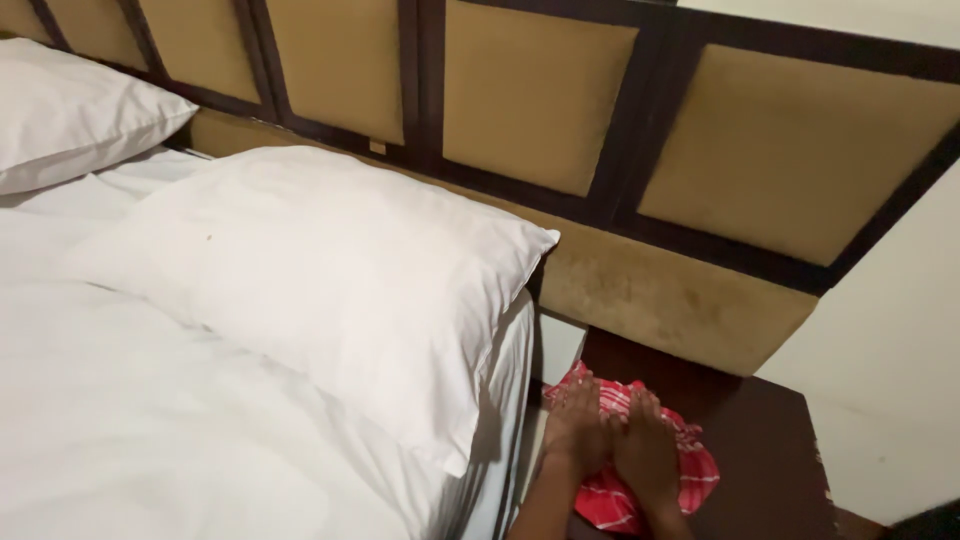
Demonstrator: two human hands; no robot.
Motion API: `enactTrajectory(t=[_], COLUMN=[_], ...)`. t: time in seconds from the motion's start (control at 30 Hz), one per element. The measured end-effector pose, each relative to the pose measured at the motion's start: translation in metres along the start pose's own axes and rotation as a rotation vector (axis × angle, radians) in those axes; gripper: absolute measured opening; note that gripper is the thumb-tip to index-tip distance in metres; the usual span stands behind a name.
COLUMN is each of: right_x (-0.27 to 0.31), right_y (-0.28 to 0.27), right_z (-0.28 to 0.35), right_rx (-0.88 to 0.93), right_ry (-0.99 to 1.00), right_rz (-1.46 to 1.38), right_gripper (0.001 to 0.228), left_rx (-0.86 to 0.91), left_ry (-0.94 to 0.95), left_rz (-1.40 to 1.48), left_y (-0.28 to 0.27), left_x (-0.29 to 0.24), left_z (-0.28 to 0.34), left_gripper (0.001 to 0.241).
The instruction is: The person wipes the surface of a dark wooden nightstand using a red and white patterned cloth. The camera is positioned overhead and shakes significantly throughout the action.
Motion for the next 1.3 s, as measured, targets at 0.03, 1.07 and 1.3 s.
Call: enactTrajectory(t=[0.03, 1.07, 1.3], right_x=[0.001, 0.032, 0.004], right_y=[-0.001, -0.051, -0.074], right_z=[0.006, 0.065, 0.070], right_rx=[-0.002, 0.070, 0.175], right_ry=[-0.003, 0.054, 0.252], right_rz=[0.001, -0.022, -0.074], right_gripper=[0.061, 0.063, 0.065], left_rx=[-0.004, 0.206, 0.275], left_ry=[0.000, -0.012, 0.047], left_rz=[0.000, -0.136, -0.202], left_y=[-0.003, -0.056, -0.045], left_x=[-0.003, -0.044, -0.081], left_z=[0.007, 0.093, 0.086], left_gripper=[0.067, 0.070, 0.067])
Point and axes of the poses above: each hand's wrist, its own z-axis away from the middle knuckle, its own y-axis out of the palm, x = y × z, the point moved 2 cm from there along -z, towards the middle knuckle, and after that the axes turned 8 degrees about -z, right-handed, at the moved point
